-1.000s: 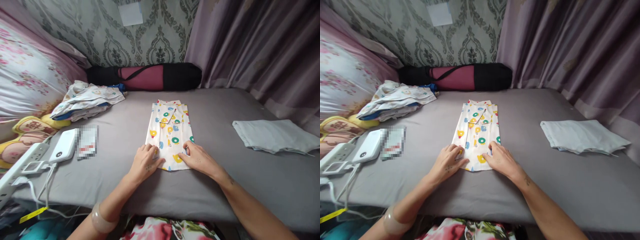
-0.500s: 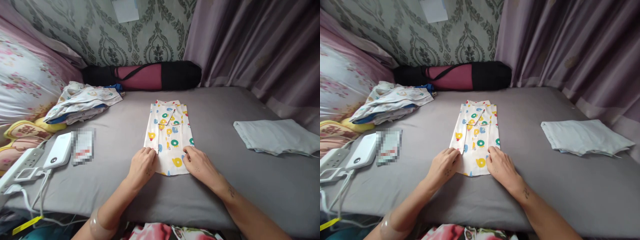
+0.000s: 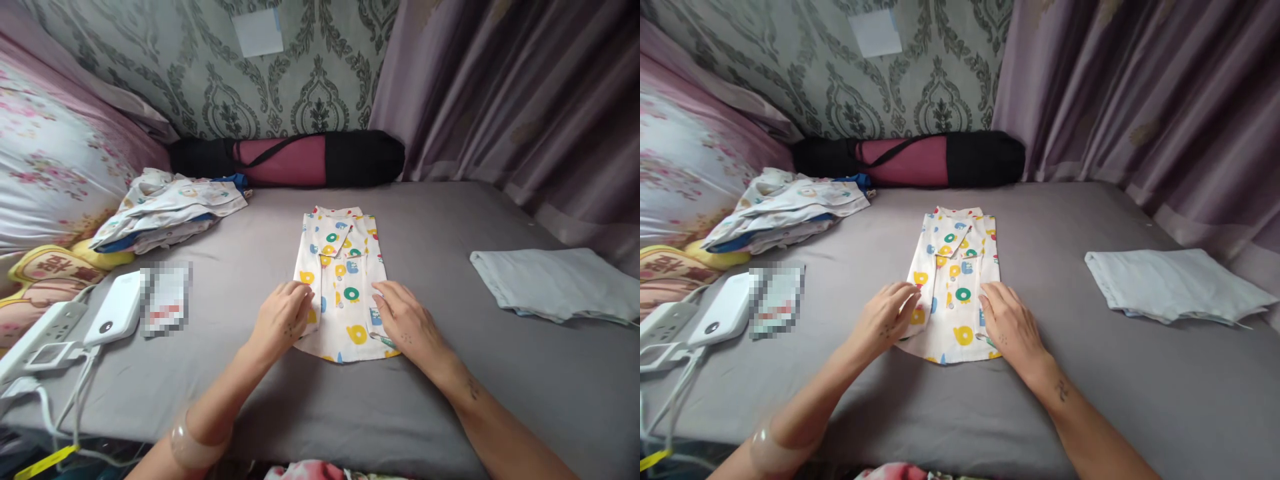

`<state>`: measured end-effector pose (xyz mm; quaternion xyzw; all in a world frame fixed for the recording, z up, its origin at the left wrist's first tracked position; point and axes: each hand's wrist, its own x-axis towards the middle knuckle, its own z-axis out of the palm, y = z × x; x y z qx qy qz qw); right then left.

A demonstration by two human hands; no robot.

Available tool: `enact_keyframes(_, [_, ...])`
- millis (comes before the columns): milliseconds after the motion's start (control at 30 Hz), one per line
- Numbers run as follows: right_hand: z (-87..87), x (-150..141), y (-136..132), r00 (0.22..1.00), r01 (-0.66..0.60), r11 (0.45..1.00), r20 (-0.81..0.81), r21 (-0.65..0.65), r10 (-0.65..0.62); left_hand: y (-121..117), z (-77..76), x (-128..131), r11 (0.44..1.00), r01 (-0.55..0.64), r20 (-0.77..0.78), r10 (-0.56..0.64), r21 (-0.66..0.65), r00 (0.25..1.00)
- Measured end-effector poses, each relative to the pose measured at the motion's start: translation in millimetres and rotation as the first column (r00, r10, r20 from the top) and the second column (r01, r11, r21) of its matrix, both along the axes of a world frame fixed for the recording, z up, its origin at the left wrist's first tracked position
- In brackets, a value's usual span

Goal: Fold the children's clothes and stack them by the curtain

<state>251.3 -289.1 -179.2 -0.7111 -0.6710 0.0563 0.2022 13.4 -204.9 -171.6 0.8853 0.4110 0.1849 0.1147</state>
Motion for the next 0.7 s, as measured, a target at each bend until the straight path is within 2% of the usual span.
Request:
enact_keyframes(100, [-14.9,1,6,0.986,-0.066,0.998,0.154,0.019,0.062,15,-20.2,6,0.995,0.046,-0.026,-0.043,0.089,0.999])
enact_keyframes(200, [-30.1,-1,7,0.971,-0.097,0.993,0.211,-0.069,0.11,19,-44.2,14,0.998,0.047,-0.143,-0.043,0.029,0.989])
enact_keyframes(300, [-38.6,-1,6,0.968,-0.112,0.983,0.207,-0.146,0.141,16,-58.6,17,0.998,0.052,-0.216,-0.058,-0.034,0.975])
enact_keyframes(433, [-40.2,0,6,0.968,-0.105,0.982,0.21,-0.158,0.137,14,-59.4,17,0.997,0.057,-0.236,-0.065,-0.043,0.97])
enact_keyframes(700, [-36.4,1,5,0.974,-0.102,0.982,0.187,-0.162,0.132,22,-41.3,17,0.999,0.034,-0.238,-0.031,0.01,0.971])
